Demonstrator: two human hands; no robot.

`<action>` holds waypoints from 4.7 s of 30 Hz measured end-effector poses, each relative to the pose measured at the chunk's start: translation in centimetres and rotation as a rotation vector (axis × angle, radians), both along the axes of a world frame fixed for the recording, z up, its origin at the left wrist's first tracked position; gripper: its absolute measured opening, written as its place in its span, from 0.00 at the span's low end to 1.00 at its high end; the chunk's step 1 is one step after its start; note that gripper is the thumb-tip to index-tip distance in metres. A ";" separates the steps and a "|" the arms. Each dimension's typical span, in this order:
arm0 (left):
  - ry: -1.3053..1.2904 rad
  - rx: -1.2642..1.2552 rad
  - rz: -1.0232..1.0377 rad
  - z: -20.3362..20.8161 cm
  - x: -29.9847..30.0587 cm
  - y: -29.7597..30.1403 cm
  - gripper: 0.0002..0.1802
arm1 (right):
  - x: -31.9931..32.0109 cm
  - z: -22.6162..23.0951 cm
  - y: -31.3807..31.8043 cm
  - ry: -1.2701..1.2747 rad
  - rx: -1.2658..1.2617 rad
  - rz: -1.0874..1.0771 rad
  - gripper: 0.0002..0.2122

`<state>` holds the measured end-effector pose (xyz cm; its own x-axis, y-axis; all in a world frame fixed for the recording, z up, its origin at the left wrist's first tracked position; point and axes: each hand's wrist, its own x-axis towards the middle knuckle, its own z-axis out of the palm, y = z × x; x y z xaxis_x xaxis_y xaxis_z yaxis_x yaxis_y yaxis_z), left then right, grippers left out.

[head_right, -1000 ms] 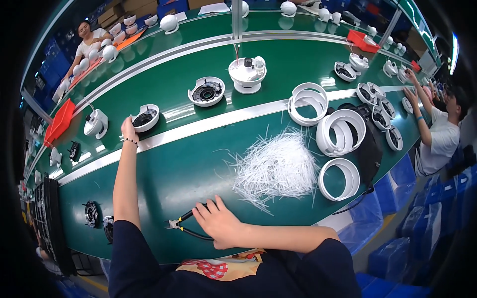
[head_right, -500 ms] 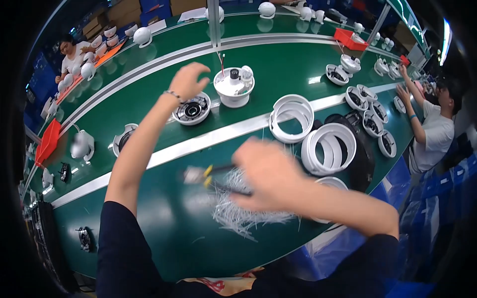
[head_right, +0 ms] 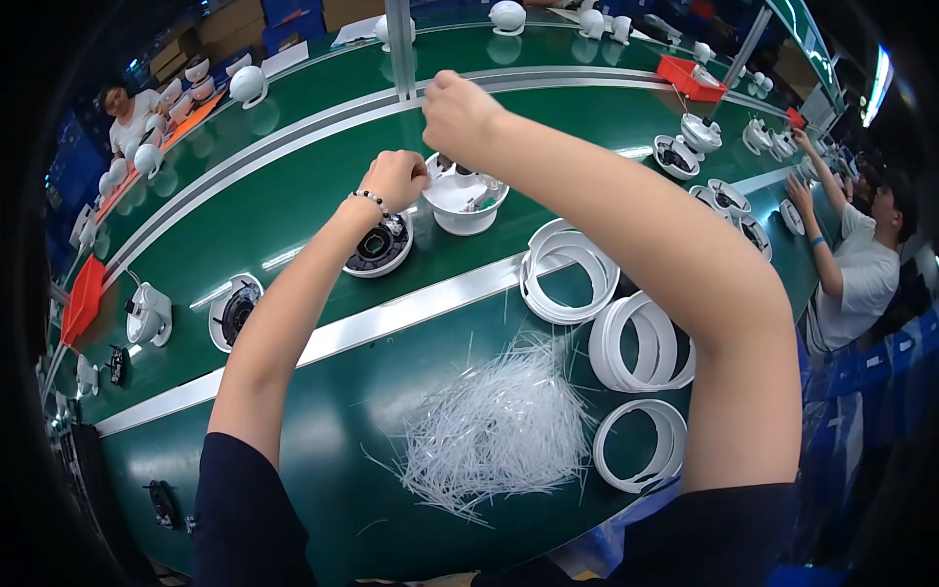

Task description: Assembling electronic camera components on an industrial assembly line.

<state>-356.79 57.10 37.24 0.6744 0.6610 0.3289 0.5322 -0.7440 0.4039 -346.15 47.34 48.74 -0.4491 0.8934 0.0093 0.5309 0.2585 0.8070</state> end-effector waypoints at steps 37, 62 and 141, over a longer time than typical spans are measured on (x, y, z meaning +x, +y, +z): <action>-0.112 -0.222 -0.438 1.1 -14.9 -14.7 0.22 | 0.6 4.2 -13.4 1.019 0.031 0.099 0.25; -0.394 -0.532 0.954 -4.2 -66.4 -32.3 0.22 | -32.3 -13.9 -26.0 1.424 -0.562 0.253 0.28; -1.760 -1.158 0.051 -1.1 -57.8 -25.2 0.39 | -54.5 -10.7 -12.3 2.066 -0.756 0.394 0.49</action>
